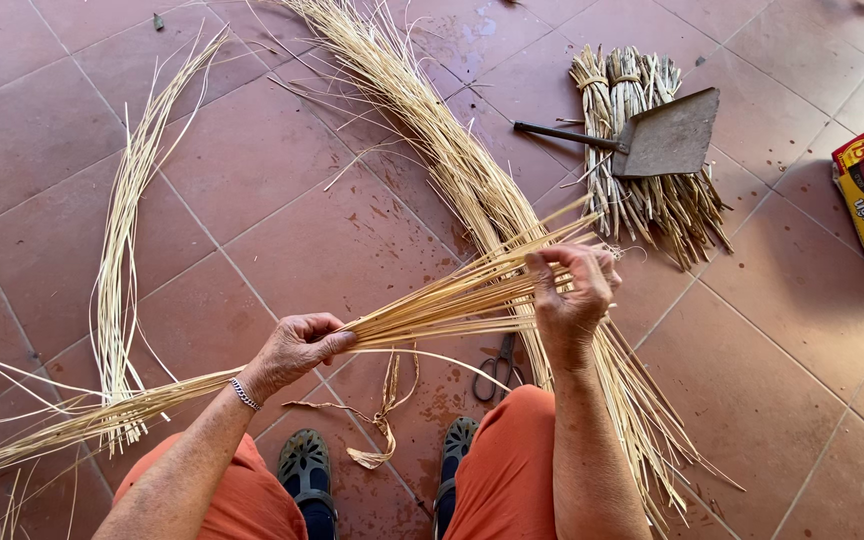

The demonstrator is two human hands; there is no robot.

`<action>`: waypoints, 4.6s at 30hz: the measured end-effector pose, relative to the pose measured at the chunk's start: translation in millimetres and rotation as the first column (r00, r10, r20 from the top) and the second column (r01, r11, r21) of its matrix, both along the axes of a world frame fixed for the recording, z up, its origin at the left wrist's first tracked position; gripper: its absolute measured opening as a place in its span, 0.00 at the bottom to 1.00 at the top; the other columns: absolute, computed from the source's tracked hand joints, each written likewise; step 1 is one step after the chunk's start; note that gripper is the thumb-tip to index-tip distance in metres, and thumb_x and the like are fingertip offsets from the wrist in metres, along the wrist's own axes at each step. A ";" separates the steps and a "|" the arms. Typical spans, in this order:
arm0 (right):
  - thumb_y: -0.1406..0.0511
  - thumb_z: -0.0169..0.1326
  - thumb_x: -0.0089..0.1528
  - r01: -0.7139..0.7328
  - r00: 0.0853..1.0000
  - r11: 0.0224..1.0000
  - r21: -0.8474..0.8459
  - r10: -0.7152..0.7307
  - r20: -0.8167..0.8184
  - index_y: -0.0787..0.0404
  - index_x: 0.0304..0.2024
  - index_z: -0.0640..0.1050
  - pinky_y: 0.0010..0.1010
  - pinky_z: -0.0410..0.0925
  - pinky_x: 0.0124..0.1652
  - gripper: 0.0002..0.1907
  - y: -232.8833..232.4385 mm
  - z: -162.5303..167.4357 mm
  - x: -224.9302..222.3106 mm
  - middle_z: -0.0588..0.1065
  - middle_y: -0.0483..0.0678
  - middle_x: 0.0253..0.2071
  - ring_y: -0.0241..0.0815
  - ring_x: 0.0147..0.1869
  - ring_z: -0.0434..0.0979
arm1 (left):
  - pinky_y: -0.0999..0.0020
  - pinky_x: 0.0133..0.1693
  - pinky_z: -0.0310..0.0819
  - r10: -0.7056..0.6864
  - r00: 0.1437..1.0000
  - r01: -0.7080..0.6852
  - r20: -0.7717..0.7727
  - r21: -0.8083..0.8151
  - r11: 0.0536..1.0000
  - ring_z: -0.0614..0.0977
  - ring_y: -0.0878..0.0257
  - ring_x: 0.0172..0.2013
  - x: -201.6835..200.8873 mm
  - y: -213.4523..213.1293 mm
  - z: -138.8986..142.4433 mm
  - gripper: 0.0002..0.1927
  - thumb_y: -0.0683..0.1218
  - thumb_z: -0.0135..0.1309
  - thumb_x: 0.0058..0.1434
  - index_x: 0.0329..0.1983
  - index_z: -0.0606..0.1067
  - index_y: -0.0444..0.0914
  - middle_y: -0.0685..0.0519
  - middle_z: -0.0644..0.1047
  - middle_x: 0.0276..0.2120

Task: The person sits on a tiled floor and repeatedly separates small bundles of dried straw from a larger bundle, aligns them, and ties them with thin strips. The person uses hands to gather, align, and tie the straw bundles, occasionally using scissors to trim ties.

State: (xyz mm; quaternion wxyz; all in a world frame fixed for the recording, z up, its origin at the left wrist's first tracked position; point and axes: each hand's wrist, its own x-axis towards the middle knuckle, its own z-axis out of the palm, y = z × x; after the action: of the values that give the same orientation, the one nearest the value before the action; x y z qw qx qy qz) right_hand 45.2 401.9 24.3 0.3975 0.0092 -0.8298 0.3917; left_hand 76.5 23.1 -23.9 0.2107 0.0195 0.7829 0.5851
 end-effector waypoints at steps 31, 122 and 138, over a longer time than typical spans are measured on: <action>0.75 0.58 0.66 -0.209 0.970 0.689 -0.694 0.239 -0.055 0.68 0.57 0.75 0.24 0.78 0.47 0.16 33.9 2.9 11.1 0.82 0.54 0.44 0.38 0.48 0.85 | 0.76 0.25 0.60 -0.032 0.999 0.032 0.013 -0.014 0.999 0.65 0.73 0.21 1.5 0.8 4.4 0.17 0.56 0.49 0.70 0.32 0.76 0.40 0.61 0.68 0.18; 0.48 0.63 0.56 -0.677 0.483 0.713 -0.184 0.619 0.620 0.56 0.57 0.79 0.39 0.79 0.51 0.31 -154.1 -57.9 25.4 0.84 0.48 0.47 0.44 0.50 0.86 | 0.58 0.34 0.81 -0.319 0.823 -0.201 -0.471 -0.766 0.611 0.85 0.54 0.30 -46.8 9.6 -29.5 0.17 0.56 0.45 0.73 0.39 0.74 0.39 0.47 0.81 0.28; 0.53 0.61 0.63 -0.666 0.724 0.548 0.507 0.311 0.616 0.48 0.55 0.75 0.39 0.73 0.33 0.19 -152.3 -136.8 -54.5 0.79 0.48 0.28 0.45 0.31 0.81 | 0.56 0.37 0.79 -0.309 0.723 -0.179 -0.618 -0.599 0.780 0.85 0.51 0.36 -49.7 21.2 -43.2 0.25 0.58 0.51 0.64 0.56 0.63 0.39 0.45 0.82 0.31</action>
State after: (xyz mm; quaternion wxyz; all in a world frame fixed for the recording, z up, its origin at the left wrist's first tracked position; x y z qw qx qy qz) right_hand -9.3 249.6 -112.5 0.0261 0.3053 -0.9423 0.1347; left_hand 26.8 44.3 -67.0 -0.0787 0.1935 0.9493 0.2349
